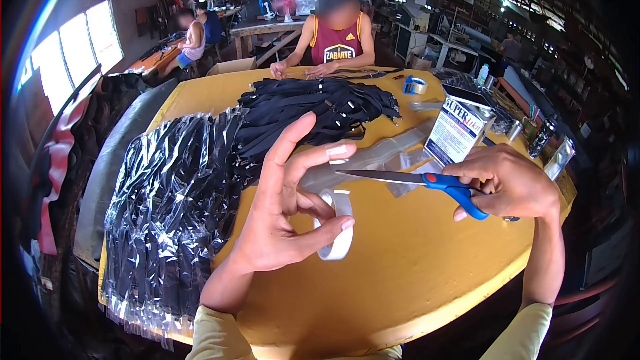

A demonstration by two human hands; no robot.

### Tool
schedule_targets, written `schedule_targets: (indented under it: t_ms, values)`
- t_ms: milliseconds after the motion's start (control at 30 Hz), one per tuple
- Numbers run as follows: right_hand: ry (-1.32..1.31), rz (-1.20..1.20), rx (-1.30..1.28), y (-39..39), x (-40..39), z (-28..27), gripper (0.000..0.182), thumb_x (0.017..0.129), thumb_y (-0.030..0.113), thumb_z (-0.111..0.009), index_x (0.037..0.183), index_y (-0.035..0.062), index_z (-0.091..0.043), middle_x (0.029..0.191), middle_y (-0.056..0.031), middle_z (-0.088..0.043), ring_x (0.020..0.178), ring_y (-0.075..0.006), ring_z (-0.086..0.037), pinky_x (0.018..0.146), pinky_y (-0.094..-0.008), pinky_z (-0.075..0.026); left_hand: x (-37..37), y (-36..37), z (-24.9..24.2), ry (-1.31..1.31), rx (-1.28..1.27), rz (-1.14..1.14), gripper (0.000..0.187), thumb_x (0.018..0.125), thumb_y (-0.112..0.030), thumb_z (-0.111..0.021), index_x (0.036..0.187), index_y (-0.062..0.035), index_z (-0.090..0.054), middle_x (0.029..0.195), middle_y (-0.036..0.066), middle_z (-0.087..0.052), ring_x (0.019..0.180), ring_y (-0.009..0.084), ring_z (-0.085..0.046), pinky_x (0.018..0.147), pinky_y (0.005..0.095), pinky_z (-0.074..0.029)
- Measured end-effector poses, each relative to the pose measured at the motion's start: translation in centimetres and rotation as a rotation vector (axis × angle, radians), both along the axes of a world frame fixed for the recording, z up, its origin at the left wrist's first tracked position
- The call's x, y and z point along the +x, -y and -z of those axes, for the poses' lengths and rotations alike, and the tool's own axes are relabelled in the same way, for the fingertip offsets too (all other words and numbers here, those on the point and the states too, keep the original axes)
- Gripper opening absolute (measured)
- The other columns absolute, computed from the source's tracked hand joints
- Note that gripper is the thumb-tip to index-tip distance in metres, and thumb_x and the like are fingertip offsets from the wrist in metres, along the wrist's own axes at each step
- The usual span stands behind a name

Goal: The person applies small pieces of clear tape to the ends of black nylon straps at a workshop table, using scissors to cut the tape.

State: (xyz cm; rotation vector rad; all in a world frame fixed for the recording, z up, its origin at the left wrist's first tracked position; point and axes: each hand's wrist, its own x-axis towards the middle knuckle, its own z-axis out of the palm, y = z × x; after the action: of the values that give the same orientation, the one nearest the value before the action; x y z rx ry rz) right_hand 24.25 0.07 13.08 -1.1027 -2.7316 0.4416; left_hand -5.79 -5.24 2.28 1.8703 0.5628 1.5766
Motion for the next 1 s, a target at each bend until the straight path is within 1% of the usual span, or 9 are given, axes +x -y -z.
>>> schedule_targets:
  t_ms: [167,200,333,433,500,667,733,800,1000]
  values:
    - [-0.182,0.101,-0.252,-1.2,1.3,5.8,0.066,0.07,0.018,-0.089,0.127,0.0026,-0.059,0.072,-0.004,-0.066,0.062,-0.0077,-0.058,0.058,-0.0247,-0.046,-0.7,-0.1,0.0,-0.067,0.075,-0.114,0.113,0.071,0.022,-0.068,0.156,-0.0115,-0.001,0.148,0.029,-0.036,0.115,0.0247,-0.062,0.068,0.0218,-0.058]
    - [-0.213,0.086,-0.226,-1.8,1.9,9.0,0.061,0.071,0.017,-0.088,0.124,0.0062,-0.058,0.068,-0.002,-0.066,0.061,-0.0077,-0.059,0.057,-0.026,-0.046,-0.8,-0.1,0.0,-0.084,0.089,-0.109,0.109,0.074,0.02,-0.067,0.156,-0.0118,-0.002,0.15,0.024,-0.035,0.101,0.0191,-0.064,0.066,0.0227,-0.057]
    - [0.124,0.288,-0.098,-0.3,-0.1,17.4,0.034,0.076,0.025,-0.076,0.102,0.0103,-0.06,0.072,-0.0074,-0.068,0.069,-0.0297,-0.068,0.066,-0.0418,-0.052,-0.6,0.0,0.3,-0.118,-0.016,-0.061,0.101,0.083,0.011,-0.066,0.157,-0.0126,-0.002,0.156,0.015,-0.032,0.087,0.0133,-0.064,0.068,0.0249,-0.054]
    - [0.151,0.185,-0.101,-0.2,-0.3,21.3,0.026,0.076,0.024,-0.071,0.097,0.011,-0.062,0.08,-0.0104,-0.07,0.081,-0.0312,-0.069,0.072,-0.0452,-0.052,-0.3,-0.4,0.7,-0.16,-0.049,-0.077,0.1,0.085,0.008,-0.065,0.157,-0.0128,0.0,0.157,0.016,-0.03,0.085,0.0142,-0.064,0.068,0.0264,-0.054]
    - [0.227,0.138,-0.098,-0.5,-0.2,21.4,0.026,0.075,0.025,-0.072,0.095,0.0113,-0.064,0.083,-0.0121,-0.07,0.084,-0.0317,-0.068,0.074,-0.0446,-0.052,-0.1,-0.6,0.8,-0.214,-0.017,-0.09,0.103,0.082,0.013,-0.067,0.157,-0.0127,-0.001,0.155,0.019,-0.032,0.122,0.0244,-0.056,0.07,0.0257,-0.058]
    - [0.346,0.057,-0.097,-0.9,-1.5,17.6,0.021,0.079,0.021,-0.074,0.095,0.0095,-0.068,0.09,-0.0114,-0.07,0.085,-0.0248,-0.068,0.075,-0.038,-0.052,0.7,-0.6,1.2,-0.248,0.022,-0.094,0.101,0.083,0.011,-0.066,0.156,-0.0119,0.0,0.156,0.019,-0.032,0.069,0.0153,-0.068,0.065,0.0273,-0.056]
    - [-0.615,0.257,-0.299,0.0,-3.5,16.5,0.024,0.087,0.011,-0.072,0.109,0.0054,-0.065,0.095,-0.008,-0.068,0.088,-0.0149,-0.064,0.077,-0.0303,-0.05,1.1,-0.7,1.5,-0.26,0.081,-0.104,0.1,0.083,0.012,-0.065,0.156,-0.0126,-0.001,0.156,0.02,-0.032,0.07,0.016,-0.069,0.065,0.0275,-0.056]
    - [-1.197,0.084,-0.376,1.3,-6.2,14.0,0.031,0.091,0.004,-0.067,0.12,-0.0006,-0.056,0.098,-0.0064,-0.066,0.091,-0.01,-0.059,0.08,-0.0257,-0.047,1.7,-0.8,2.1,-0.291,0.144,-0.099,0.099,0.084,0.012,-0.064,0.157,-0.015,-0.002,0.156,0.021,-0.032,0.071,0.0183,-0.069,0.064,0.0288,-0.057]
    - [-1.485,0.046,-0.409,1.7,-11.4,12.3,0.04,0.092,0.01,-0.067,0.127,-0.0002,-0.049,0.104,-0.0086,-0.066,0.097,-0.0118,-0.059,0.09,-0.0272,-0.044,2.5,-0.9,3.4,-0.359,0.213,-0.155,0.098,0.084,0.01,-0.066,0.156,-0.0146,-0.004,0.155,0.021,-0.033,0.071,0.0197,-0.068,0.06,0.0299,-0.057]
